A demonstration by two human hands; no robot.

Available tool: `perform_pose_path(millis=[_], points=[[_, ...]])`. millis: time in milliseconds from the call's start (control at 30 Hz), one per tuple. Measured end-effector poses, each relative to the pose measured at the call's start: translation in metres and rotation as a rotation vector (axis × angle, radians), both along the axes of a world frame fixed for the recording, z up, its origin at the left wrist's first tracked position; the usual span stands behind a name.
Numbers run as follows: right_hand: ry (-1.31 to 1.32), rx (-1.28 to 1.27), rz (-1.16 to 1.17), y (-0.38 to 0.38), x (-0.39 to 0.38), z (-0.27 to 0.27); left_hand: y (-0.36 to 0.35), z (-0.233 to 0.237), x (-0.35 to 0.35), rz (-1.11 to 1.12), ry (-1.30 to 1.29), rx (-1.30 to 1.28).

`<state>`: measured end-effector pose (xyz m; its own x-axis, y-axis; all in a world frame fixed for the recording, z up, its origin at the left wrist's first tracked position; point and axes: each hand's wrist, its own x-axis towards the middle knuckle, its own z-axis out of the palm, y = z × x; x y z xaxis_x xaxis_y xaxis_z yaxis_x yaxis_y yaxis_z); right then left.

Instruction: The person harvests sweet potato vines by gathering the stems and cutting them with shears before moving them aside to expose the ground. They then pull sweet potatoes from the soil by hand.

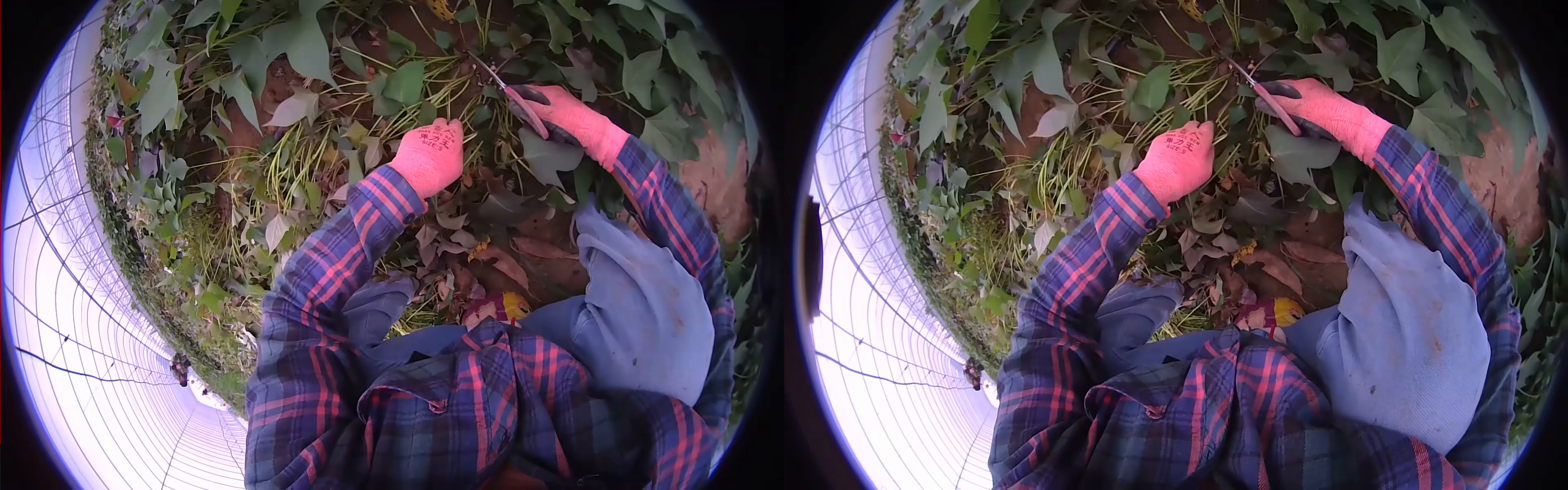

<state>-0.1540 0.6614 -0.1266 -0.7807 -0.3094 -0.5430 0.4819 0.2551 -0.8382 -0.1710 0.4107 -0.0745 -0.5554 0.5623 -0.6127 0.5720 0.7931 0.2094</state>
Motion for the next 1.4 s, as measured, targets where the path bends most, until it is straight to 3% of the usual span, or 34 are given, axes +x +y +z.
perform_pose_path(millis=[67, 133, 200, 233, 300, 433, 500, 700, 800, 900, 1033, 1100, 1233, 1300, 1333, 1400], points=[[0.185, 0.089, 0.072, -0.006, 0.001, -0.004, 0.000, -0.005, 0.010, 0.013, 0.015, 0.017], [0.115, 0.068, 0.083, -0.006, 0.000, 0.000, 0.002, -0.006, 0.016, 0.026, 0.031, 0.037], [-0.197, 0.051, 0.081, -0.003, -0.006, -0.008, 0.005, -0.002, 0.020, 0.049, 0.017, 0.163], [-0.194, 0.051, 0.081, 0.000, -0.011, -0.020, 0.005, -0.001, 0.020, 0.048, 0.020, 0.162], [-0.264, -0.173, 0.157, 0.008, -0.014, -0.040, 0.009, 0.002, 0.024, 0.014, 0.029, 0.166], [-0.073, -0.226, 0.064, -0.002, -0.004, -0.013, 0.017, 0.010, 0.033, -0.009, 0.050, 0.187], [-0.185, -0.321, -0.103, -0.003, -0.002, 0.011, 0.020, 0.011, 0.039, -0.009, 0.041, 0.197], [-0.306, -0.606, -0.069, -0.011, -0.023, -0.015, 0.026, 0.016, 0.026, 0.010, 0.091, 0.209], [-0.198, -0.437, -0.198, -0.019, -0.021, -0.024, 0.041, 0.035, -0.010, 0.084, 0.242, 0.226], [-0.361, -0.296, -0.188, -0.020, -0.027, -0.020, 0.063, 0.030, -0.054, -0.010, 0.181, -0.138], [-0.393, -0.365, -0.264, -0.024, -0.026, -0.022, 0.069, -0.002, -0.079, -0.027, 0.313, -0.161], [-0.314, -0.355, -0.177, -0.023, -0.026, -0.017, 0.072, -0.003, -0.089, -0.031, 0.181, -0.301], [-0.381, -0.516, -0.240, -0.017, -0.021, -0.034, 0.076, -0.007, -0.090, -0.007, 0.166, -0.308], [-0.014, -0.213, -0.025, -0.017, -0.020, -0.044, 0.077, -0.008, -0.094, 0.218, -0.034, -0.365], [-0.016, -0.212, -0.024, -0.015, -0.018, -0.048, 0.075, -0.010, -0.095, 0.218, -0.036, -0.364], [-0.368, -0.285, -0.236, -0.020, -0.019, -0.015, 0.063, -0.023, -0.096, 0.189, 0.107, -0.236]])
